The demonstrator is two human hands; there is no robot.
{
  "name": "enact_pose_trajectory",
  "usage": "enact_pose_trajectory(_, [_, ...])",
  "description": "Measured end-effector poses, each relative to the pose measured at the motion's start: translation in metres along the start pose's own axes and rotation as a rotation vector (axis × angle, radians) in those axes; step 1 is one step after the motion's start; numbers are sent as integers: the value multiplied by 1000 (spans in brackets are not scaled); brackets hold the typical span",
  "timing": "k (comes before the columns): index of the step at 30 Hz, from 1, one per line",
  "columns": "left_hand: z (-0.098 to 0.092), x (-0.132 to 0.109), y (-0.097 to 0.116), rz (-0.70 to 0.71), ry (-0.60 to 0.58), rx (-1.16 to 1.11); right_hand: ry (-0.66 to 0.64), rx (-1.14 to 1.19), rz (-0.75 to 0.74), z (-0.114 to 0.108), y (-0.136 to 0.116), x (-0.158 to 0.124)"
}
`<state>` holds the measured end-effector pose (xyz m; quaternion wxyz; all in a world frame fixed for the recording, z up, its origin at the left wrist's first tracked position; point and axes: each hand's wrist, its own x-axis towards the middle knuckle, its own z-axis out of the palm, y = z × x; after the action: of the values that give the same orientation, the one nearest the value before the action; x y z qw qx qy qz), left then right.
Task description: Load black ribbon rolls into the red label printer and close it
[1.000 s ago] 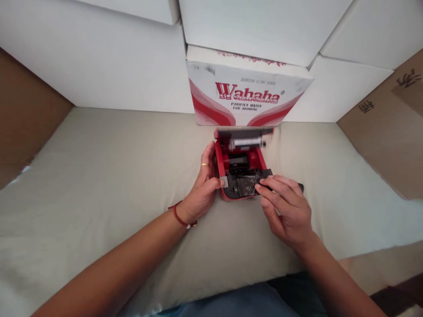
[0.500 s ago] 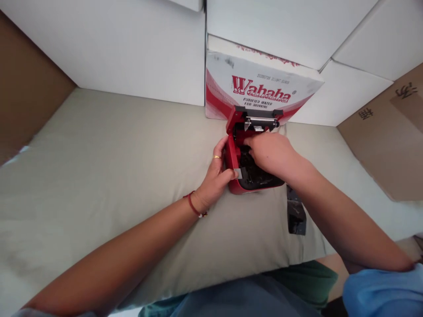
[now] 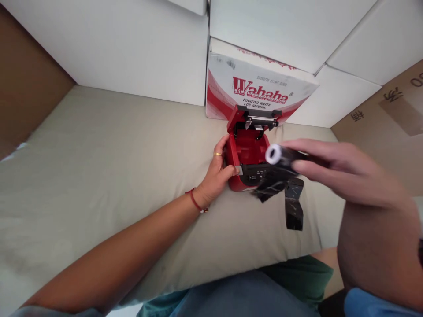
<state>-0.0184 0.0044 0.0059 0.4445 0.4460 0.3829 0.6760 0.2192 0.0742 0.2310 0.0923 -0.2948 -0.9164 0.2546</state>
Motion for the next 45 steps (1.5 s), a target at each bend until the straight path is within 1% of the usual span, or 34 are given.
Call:
enact_pose_trajectory(1, [-1,0,0,-2,-7,1,-13,135,-23,-10,2,-17])
enact_pose_trajectory(2, [-2,0,-1,-4,-11,3,-102,271,-72,-15,4,-31])
enact_pose_trajectory(3, [-3,1,-2,-7,-16,4,-197,361,-97,-14,8,-41])
enact_pose_trajectory(4, [-4,1,-3,-11,-22,5,-283,413,-111,-8,11,-48])
enact_pose_trajectory(5, [-5,1,-4,-8,-26,4,-350,423,-102,4,14,-52])
enact_pose_trajectory(6, [-6,1,-5,1,-26,0,-377,401,-73,21,16,-53])
enact_pose_trajectory(7, [-8,1,-6,16,-25,-5,-358,361,-34,41,17,-53])
enact_pose_trajectory(8, [-9,1,-7,37,-23,-13,-312,331,-6,62,18,-52])
enact_pose_trajectory(10, [-10,2,-10,62,-27,-28,-160,299,24,100,20,-53])
enact_pose_trajectory(11, [-11,2,-10,63,-29,-34,-90,292,31,114,23,-55])
enact_pose_trajectory(12, [-11,2,-10,58,-30,-38,-31,295,40,123,26,-58])
enact_pose_trajectory(13, [-11,2,-10,50,-29,-38,19,303,60,127,32,-63])
enact_pose_trajectory(14, [-11,2,-9,40,-27,-35,68,308,98,127,39,-68])
enact_pose_trajectory(16, [-10,1,-7,20,-25,-18,199,260,232,116,62,-75])
enact_pose_trajectory(18, [-9,0,-2,0,-23,-3,336,102,395,99,90,-77])
enact_pose_trajectory(19, [-9,0,0,-16,-23,2,362,15,457,91,103,-76])
enact_pose_trajectory(20, [-9,0,4,-36,-25,5,352,-49,496,84,115,-74])
enact_pose_trajectory(21, [-10,-1,7,-58,-31,6,316,-77,510,79,124,-71])
enact_pose_trajectory(23, [-11,-1,15,-106,-57,7,205,-41,478,72,136,-67])
enact_pose_trajectory(26, [-11,1,26,-141,-90,8,78,19,369,71,141,-65])
enact_pose_trajectory(28, [-10,3,30,-154,-85,14,34,-34,329,73,142,-66])
enact_pose_trajectory(30, [-9,5,32,-175,-68,17,5,-125,321,70,140,-68])
enact_pose_trajectory(31, [-9,6,32,-184,-63,15,-21,-153,319,66,137,-69])
enact_pose_trajectory(33, [-9,6,31,-185,-61,9,-102,-115,302,47,125,-72])
enact_pose_trajectory(36, [-11,6,29,-161,-88,8,-219,88,220,3,88,-68])
enact_pose_trajectory(38, [-12,5,27,-146,-109,14,-266,113,119,-21,56,-52])
enact_pose_trajectory(39, [-12,5,26,-137,-113,17,-273,86,70,-26,41,-40])
enact_pose_trajectory(40, [-13,6,25,-129,-114,19,-269,37,34,-26,28,-25])
enact_pose_trajectory(41, [-13,6,23,-121,-111,20,-251,-29,8,-21,16,-9])
enact_pose_trajectory(42, [-13,6,22,-112,-105,20,-220,-118,-6,-10,6,8])
enact_pose_trajectory(43, [-13,7,20,-100,-98,22,-141,-231,-10,4,-2,24])
enact_pose_trajectory(44, [-13,6,18,-88,-92,29,-88,-346,15,19,-7,40])
enact_pose_trajectory(45, [-12,5,16,-74,-84,44,-76,-439,54,35,-11,54])
